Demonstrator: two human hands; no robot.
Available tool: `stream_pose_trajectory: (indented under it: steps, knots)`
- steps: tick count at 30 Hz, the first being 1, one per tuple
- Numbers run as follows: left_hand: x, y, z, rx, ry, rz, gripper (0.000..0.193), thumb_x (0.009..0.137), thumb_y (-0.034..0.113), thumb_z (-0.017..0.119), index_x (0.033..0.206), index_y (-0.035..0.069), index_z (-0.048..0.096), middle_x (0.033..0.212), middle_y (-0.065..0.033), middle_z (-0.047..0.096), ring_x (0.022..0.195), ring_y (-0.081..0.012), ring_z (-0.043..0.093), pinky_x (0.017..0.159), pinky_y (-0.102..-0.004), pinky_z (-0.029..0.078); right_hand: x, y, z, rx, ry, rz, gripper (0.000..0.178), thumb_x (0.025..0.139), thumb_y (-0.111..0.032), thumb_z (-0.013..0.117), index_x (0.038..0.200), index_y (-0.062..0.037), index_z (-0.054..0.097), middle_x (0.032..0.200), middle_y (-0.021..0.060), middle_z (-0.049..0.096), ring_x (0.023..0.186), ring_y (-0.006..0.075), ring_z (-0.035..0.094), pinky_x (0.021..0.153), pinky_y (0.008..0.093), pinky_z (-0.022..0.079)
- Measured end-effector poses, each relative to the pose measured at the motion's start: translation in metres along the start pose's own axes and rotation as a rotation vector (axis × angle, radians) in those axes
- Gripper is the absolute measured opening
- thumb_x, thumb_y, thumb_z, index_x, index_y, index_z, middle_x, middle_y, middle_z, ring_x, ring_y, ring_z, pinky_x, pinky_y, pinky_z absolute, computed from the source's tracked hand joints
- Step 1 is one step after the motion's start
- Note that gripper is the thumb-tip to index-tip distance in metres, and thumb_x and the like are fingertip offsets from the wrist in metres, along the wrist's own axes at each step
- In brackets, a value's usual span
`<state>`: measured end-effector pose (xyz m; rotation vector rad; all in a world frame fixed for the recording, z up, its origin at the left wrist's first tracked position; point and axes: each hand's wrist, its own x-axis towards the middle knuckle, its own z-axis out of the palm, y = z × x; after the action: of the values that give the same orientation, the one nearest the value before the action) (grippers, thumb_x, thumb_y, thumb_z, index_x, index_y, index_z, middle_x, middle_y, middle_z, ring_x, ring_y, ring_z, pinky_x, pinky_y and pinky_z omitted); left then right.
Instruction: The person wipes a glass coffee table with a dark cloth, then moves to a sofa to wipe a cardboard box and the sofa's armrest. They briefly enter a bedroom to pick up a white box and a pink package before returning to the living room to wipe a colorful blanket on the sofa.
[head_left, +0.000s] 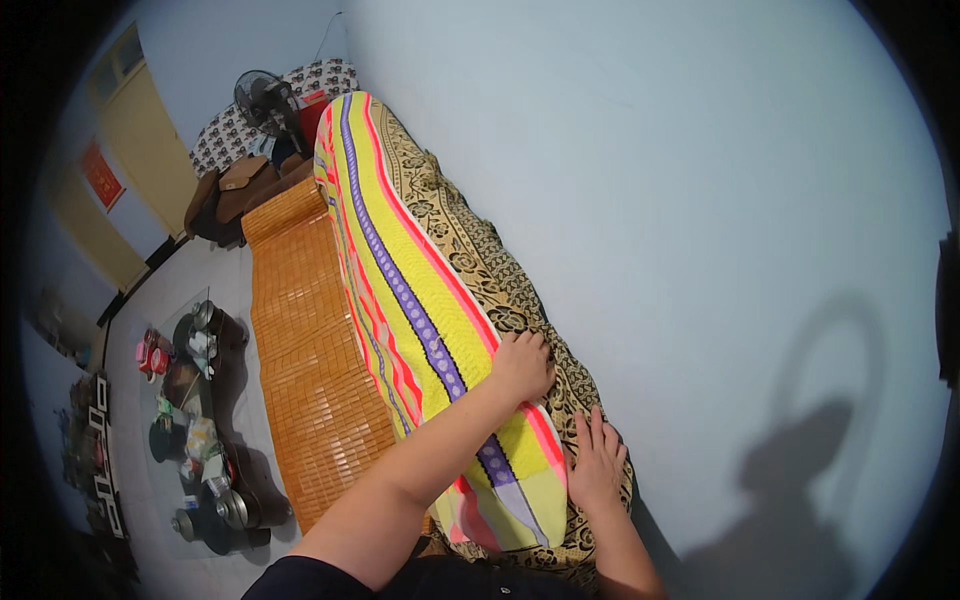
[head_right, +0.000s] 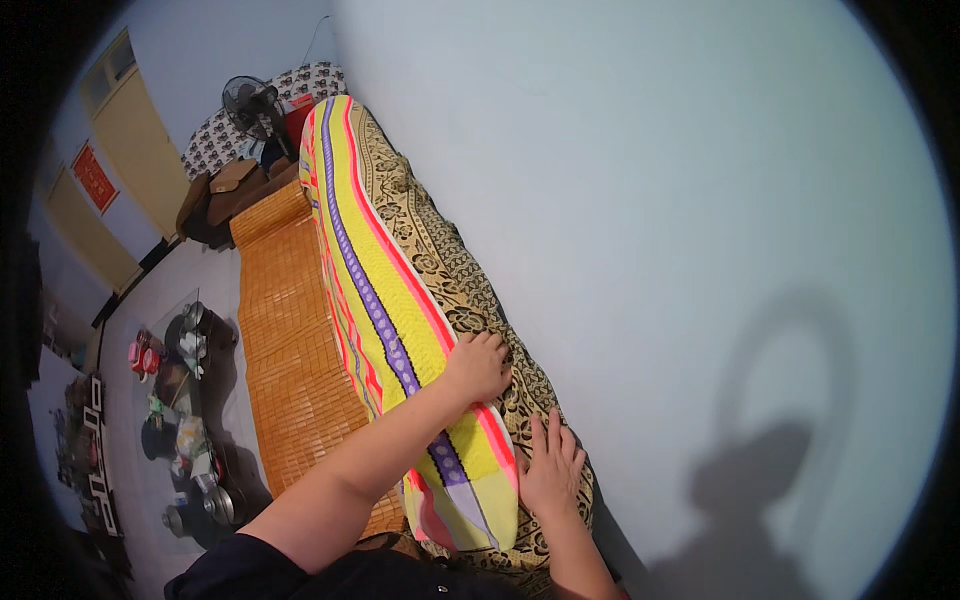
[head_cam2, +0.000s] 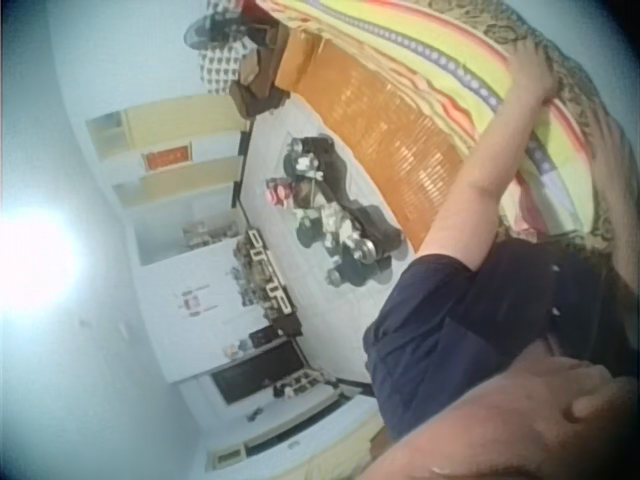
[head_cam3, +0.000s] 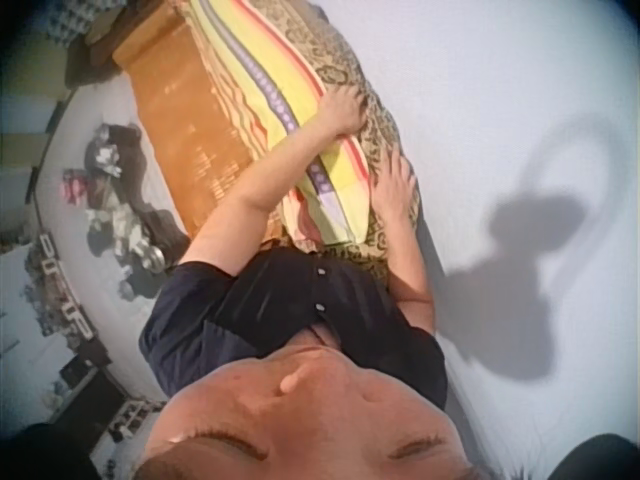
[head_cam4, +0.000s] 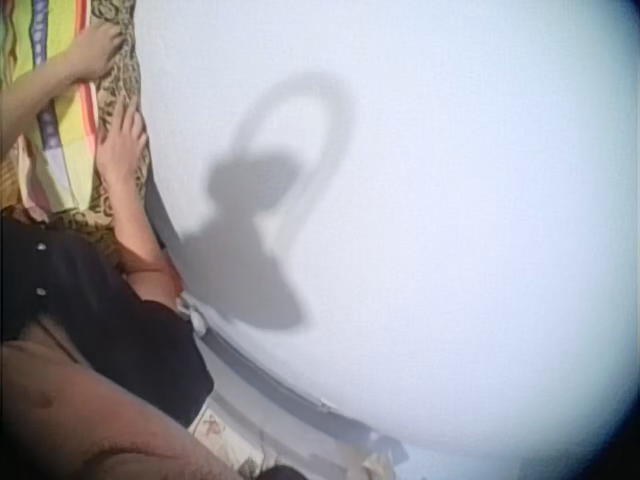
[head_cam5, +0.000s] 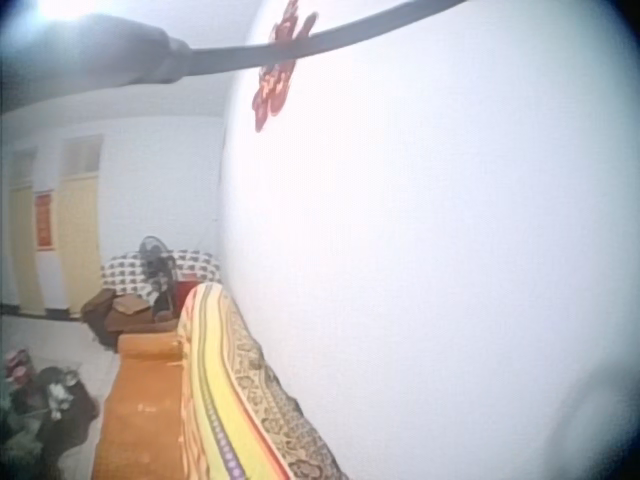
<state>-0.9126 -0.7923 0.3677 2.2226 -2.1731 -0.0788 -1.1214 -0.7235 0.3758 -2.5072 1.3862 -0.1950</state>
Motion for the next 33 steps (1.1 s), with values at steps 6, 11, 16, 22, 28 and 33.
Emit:
stream_pose_trajectory:
  steps: [6,11,16,22,28,33]
  knots:
    - [0.015,0.003,-0.010,0.093,-0.147,-0.033,0.046,0.083,0.048,0.052,0.099,0.009,0.070,0.109,-0.0051,0.058,0.108,-0.0196,0.049,0.090,-0.0363,0.035,0.000,-0.002,0.000,0.105,-0.041,0.076,0.058,0.089,-0.036,0.051,0.139,-0.0098,0.036,0.145,0.0145,0.035,0.129,0.0303,0.036,0.103,0.0459,0.028]
    - [0.020,0.008,-0.011,0.098,-0.190,-0.073,0.055,0.081,0.055,0.052,0.108,0.010,0.069,0.114,-0.0064,0.055,0.114,-0.0214,0.044,0.095,-0.0354,0.030,0.015,-0.001,0.007,0.110,-0.112,0.187,0.059,0.089,-0.041,0.052,0.135,-0.0062,0.039,0.133,0.0165,0.048,0.121,0.0314,0.046,0.099,0.0464,0.032]
    - [0.006,0.008,0.015,0.020,0.265,-0.004,0.025,0.080,0.027,0.059,0.093,0.007,0.066,0.091,-0.0068,0.060,0.090,-0.0238,0.058,0.079,-0.0382,0.044,0.026,0.000,0.013,0.066,-0.114,0.192,0.065,0.091,-0.051,0.044,0.130,0.0007,0.041,0.114,0.0201,0.060,0.109,0.0331,0.055,0.096,0.0415,0.035]
    - [-0.019,0.007,0.011,-0.327,0.333,0.288,0.025,0.082,0.025,0.055,0.099,0.009,0.066,0.097,-0.0058,0.061,0.098,-0.0204,0.058,0.087,-0.0371,0.043,0.022,0.005,0.029,0.073,0.115,0.090,0.055,0.091,-0.041,0.049,0.126,0.0022,0.048,0.122,0.0206,0.055,0.113,0.0333,0.052,0.097,0.0418,0.038]
    - [0.004,0.022,0.011,-0.022,-0.126,0.183,0.027,0.081,0.035,0.054,0.092,0.016,0.070,0.107,0.0013,0.064,0.107,-0.0179,0.054,0.098,-0.0382,0.032,0.027,-0.002,0.019,0.268,0.442,-0.191,0.032,0.088,-0.011,0.052,0.118,-0.0005,0.054,0.123,0.0149,0.051,0.114,0.0355,0.048,0.099,0.0442,0.038]
    - [0.038,-0.005,0.039,-0.074,-0.362,0.325,0.031,0.083,0.035,0.053,0.105,0.020,0.068,0.114,-0.0003,0.064,0.116,-0.0156,0.049,0.102,-0.0471,0.025,0.085,-0.041,0.002,0.552,0.517,-0.333,0.026,0.088,-0.005,0.049,0.113,-0.0012,0.056,0.114,0.0143,0.057,0.105,0.0350,0.052,0.093,0.0431,0.042]
